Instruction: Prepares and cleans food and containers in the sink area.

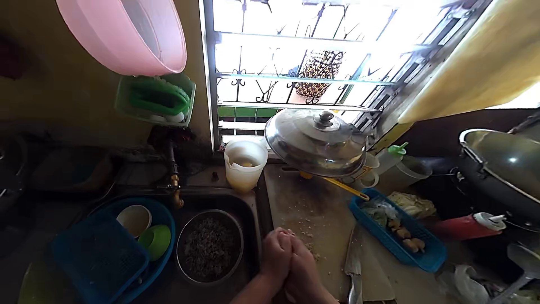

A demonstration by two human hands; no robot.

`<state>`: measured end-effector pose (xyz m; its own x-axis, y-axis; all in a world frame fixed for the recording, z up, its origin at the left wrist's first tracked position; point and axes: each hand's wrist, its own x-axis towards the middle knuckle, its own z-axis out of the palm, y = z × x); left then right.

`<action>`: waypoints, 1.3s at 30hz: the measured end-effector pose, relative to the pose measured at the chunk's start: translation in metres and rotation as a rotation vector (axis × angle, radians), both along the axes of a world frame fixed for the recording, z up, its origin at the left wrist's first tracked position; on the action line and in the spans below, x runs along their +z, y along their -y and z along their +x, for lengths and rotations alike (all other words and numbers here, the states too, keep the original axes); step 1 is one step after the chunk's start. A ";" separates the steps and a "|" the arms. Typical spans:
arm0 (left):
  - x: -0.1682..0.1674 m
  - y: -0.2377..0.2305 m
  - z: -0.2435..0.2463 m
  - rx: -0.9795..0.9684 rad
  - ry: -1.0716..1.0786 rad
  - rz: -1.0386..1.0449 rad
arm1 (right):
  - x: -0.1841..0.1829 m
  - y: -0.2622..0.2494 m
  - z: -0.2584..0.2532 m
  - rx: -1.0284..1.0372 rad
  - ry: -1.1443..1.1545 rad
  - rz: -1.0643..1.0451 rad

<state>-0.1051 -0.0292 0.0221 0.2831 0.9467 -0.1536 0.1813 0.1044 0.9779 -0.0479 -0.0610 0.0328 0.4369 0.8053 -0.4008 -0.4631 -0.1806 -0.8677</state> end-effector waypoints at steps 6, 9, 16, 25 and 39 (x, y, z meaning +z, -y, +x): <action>-0.036 -0.069 -0.097 0.105 -0.206 -0.270 | -0.041 -0.073 -0.059 0.359 -0.274 -0.198; -0.042 -0.088 -0.139 0.084 -0.434 -0.331 | -0.066 -0.091 -0.071 0.676 -0.146 -0.167; 0.017 -0.093 -0.169 -0.089 -0.819 -0.144 | 0.001 -0.104 -0.078 0.976 0.591 -0.098; -0.060 -0.047 -0.162 0.047 -0.872 0.138 | -0.055 -0.080 -0.080 1.075 1.050 -0.087; -0.018 -0.074 -0.006 -0.390 -0.694 0.389 | -0.035 -0.064 0.146 0.855 1.573 -0.354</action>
